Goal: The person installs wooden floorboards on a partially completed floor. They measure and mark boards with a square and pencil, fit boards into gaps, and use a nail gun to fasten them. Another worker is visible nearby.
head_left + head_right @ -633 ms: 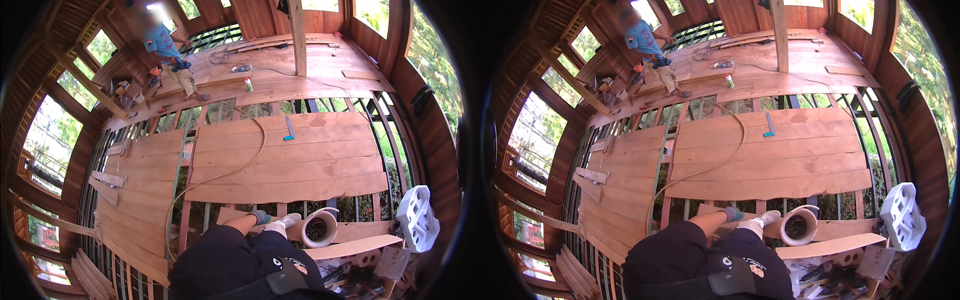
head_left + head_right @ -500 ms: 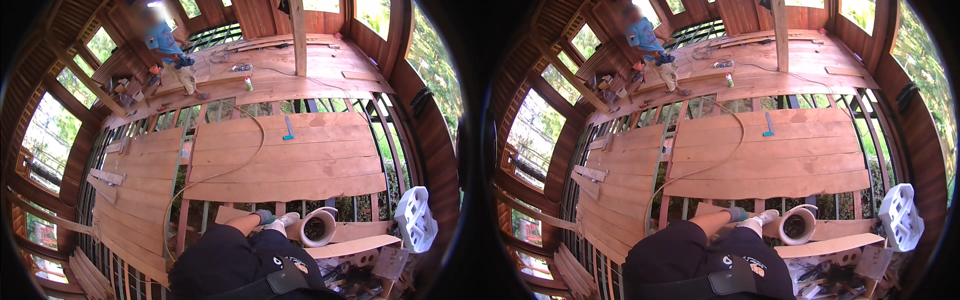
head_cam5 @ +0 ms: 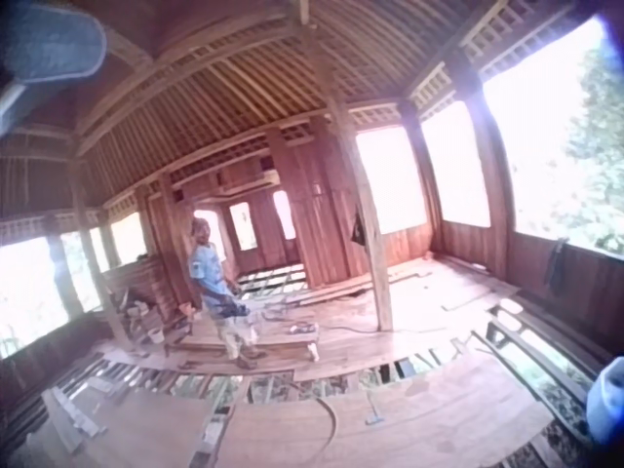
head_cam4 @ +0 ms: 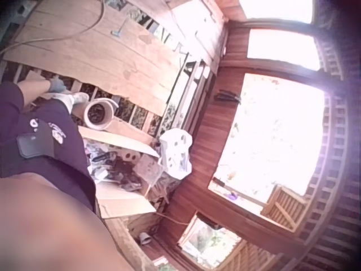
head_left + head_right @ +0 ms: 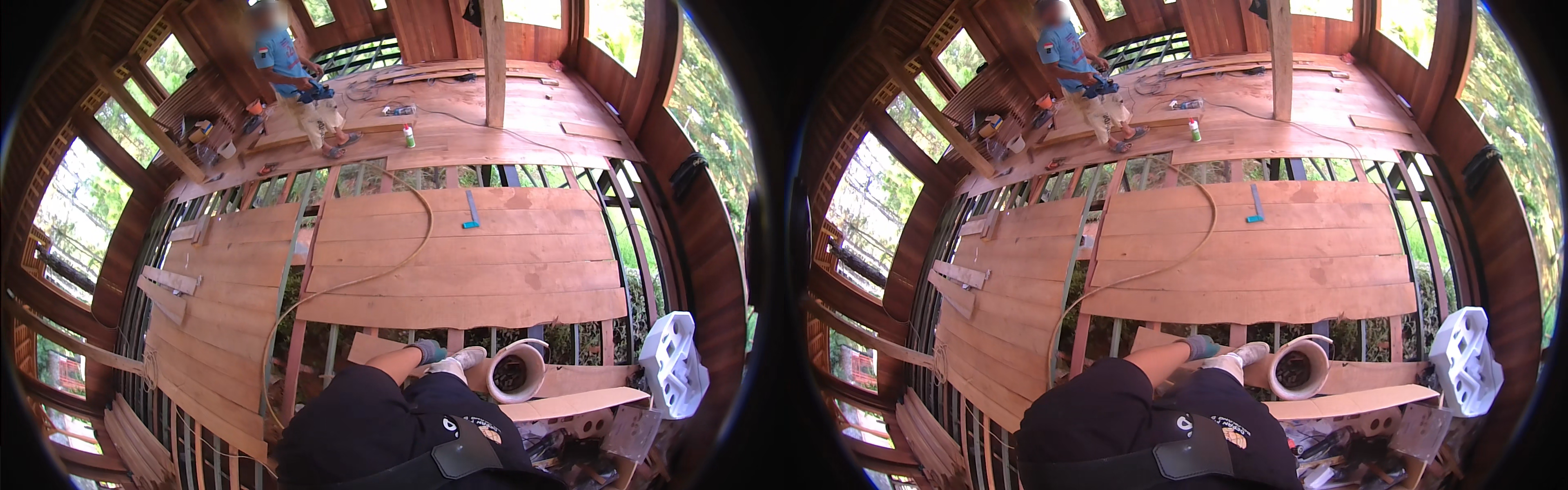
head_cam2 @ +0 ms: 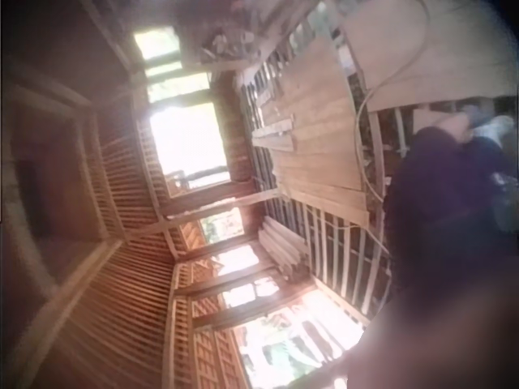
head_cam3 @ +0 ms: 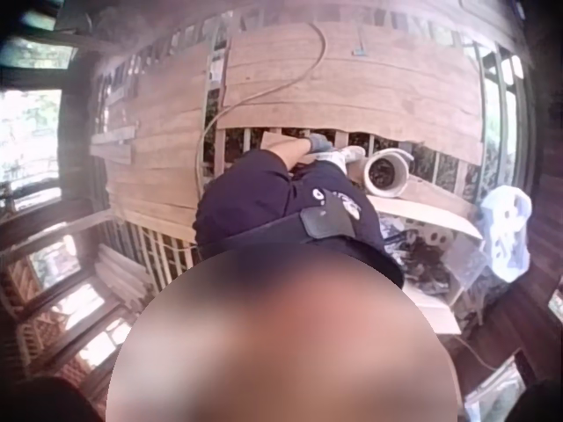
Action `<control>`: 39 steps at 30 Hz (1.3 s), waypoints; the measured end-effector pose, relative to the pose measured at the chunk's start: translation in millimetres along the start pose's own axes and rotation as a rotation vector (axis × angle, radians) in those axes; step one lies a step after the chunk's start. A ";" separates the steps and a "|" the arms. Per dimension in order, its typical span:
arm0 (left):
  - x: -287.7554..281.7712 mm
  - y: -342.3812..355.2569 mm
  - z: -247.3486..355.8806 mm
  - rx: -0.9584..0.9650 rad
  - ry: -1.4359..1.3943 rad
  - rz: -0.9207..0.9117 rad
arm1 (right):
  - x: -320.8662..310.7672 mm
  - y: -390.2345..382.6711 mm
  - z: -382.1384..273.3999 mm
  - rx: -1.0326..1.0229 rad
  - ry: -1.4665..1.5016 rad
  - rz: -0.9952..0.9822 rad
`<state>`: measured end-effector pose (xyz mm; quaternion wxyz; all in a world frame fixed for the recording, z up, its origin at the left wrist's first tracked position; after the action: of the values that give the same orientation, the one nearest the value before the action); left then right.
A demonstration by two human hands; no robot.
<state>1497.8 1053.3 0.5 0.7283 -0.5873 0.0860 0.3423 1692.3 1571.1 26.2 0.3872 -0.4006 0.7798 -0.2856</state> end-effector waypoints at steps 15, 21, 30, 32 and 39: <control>7.7 -18.8 -38.4 -0.019 -0.004 0.047 | 1.0 -10.1 19.6 -0.022 -0.082 0.024; -5.7 -11.8 23.2 0.240 0.249 -0.084 | -29.3 -40.2 143.2 0.071 -0.040 0.067; 15.1 -3.1 -32.5 -0.196 -0.392 -0.297 | 18.7 -100.0 208.6 0.257 -0.379 0.052; 16.3 -1.6 -34.1 -0.220 -0.342 -0.360 | 24.8 -122.3 230.7 0.321 -0.312 0.089; -38.3 10.4 34.3 -0.090 -0.402 -0.253 | 44.6 -141.6 285.5 0.393 -0.082 0.246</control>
<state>1453.2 1070.2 22.5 0.7409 -0.5454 -0.1504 0.3619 1970.3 1421.7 -36.8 0.5211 -0.2308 0.7356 -0.3661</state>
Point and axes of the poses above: each hand's wrist, its own y-axis towards the middle knuckle, its own x-axis out of the palm, z = x × y, the point moved 8 cm from there along y, towards the middle knuckle, and after that the axes turned 3 degrees about -z, right-handed, at the moved point
